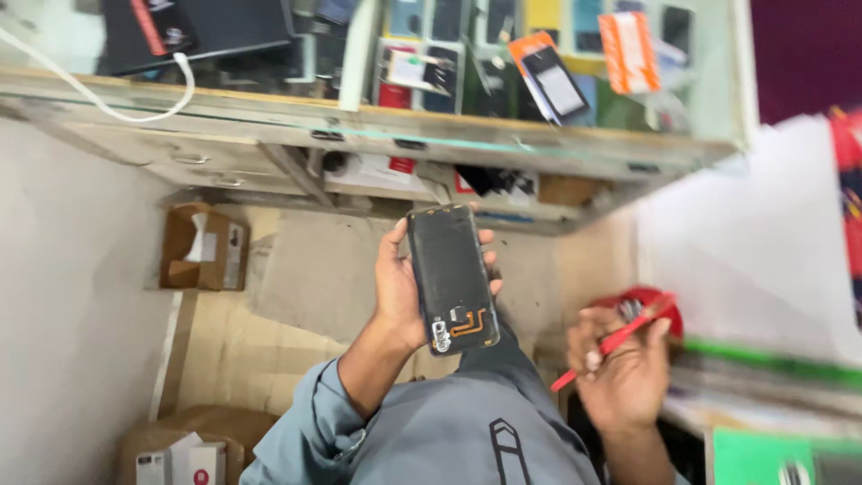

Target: The person disassembles a smartphone by unscrewing the back cover and removing the battery. They then clean the back cover with a brush and a cloth before reattaching it to the phone body.

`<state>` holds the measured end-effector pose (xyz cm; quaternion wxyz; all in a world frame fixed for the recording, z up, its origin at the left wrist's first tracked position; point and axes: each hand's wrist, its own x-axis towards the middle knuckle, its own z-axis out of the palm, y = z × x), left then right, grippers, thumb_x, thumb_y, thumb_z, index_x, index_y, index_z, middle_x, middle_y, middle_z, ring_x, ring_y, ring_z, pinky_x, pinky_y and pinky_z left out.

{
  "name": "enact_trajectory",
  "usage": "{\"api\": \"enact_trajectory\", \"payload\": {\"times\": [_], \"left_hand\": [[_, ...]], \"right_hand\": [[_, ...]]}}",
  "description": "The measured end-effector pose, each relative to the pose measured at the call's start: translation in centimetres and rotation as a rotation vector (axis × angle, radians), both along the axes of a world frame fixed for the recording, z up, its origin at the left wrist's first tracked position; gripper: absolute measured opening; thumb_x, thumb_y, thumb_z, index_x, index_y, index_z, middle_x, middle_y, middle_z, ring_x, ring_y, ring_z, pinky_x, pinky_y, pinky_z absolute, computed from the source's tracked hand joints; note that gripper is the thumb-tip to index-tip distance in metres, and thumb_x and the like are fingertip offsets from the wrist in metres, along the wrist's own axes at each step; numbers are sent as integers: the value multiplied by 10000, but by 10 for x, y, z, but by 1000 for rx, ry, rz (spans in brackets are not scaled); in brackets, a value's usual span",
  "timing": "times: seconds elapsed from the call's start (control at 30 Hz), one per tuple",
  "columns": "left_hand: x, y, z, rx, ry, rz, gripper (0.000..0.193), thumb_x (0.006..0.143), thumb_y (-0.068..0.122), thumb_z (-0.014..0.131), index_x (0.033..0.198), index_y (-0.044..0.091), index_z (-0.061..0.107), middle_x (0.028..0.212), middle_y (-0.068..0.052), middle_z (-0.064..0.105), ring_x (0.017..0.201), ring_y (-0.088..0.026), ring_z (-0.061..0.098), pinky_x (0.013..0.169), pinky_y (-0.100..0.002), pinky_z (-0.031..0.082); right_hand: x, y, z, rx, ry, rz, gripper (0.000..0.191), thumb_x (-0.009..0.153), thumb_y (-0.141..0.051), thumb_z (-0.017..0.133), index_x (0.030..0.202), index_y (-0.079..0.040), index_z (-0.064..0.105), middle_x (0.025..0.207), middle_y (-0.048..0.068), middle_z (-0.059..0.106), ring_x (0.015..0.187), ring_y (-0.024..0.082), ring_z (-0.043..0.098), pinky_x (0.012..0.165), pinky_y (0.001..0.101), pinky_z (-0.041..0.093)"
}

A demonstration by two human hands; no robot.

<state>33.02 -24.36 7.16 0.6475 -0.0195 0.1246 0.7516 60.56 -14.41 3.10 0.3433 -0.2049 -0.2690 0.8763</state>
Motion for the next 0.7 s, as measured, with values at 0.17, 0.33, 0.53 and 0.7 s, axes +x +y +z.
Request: {"api": "enact_trajectory", "payload": {"times": [0.17, 0.33, 0.53, 0.7], "left_hand": [[-37, 78, 3, -8, 75, 179, 774, 999, 630, 315, 1452, 33, 511, 1328, -249, 637, 1119, -364, 656, 946, -589, 560], [-74, 138, 19, 57, 7, 274, 742, 1020, 593, 326, 1485, 41, 498, 1319, -245, 618, 1163, -381, 642, 930, -598, 568], [-123, 183, 32, 6, 159, 249, 642, 933, 241, 488, 1549, 80, 402, 1347, -224, 599, 1206, -365, 629, 930, -573, 583], [-177, 206, 36, -89, 327, 205, 718, 831, 7, 434, 1544, 60, 370, 1326, -223, 588, 1165, -403, 665, 816, -544, 629]], "right_hand": [[-58, 147, -14, 230, -71, 29, 628, 1154, -466, 386, 1258, 104, 628, 779, 62, 485, 754, 165, 421, 684, 296, 345], [-137, 262, 10, 564, -267, -15, 252, 1108, -235, 609, 1191, 2, 607, 1023, 54, 602, 819, 150, 516, 739, 289, 412], [-243, 316, 34, 941, -356, 45, 157, 1055, -120, 706, 1138, -45, 596, 891, 33, 639, 820, 127, 605, 786, 265, 498], [-335, 311, 32, 1376, -550, 59, 200, 932, -78, 784, 1046, -46, 623, 937, 18, 724, 849, 128, 683, 899, 292, 477]]}}
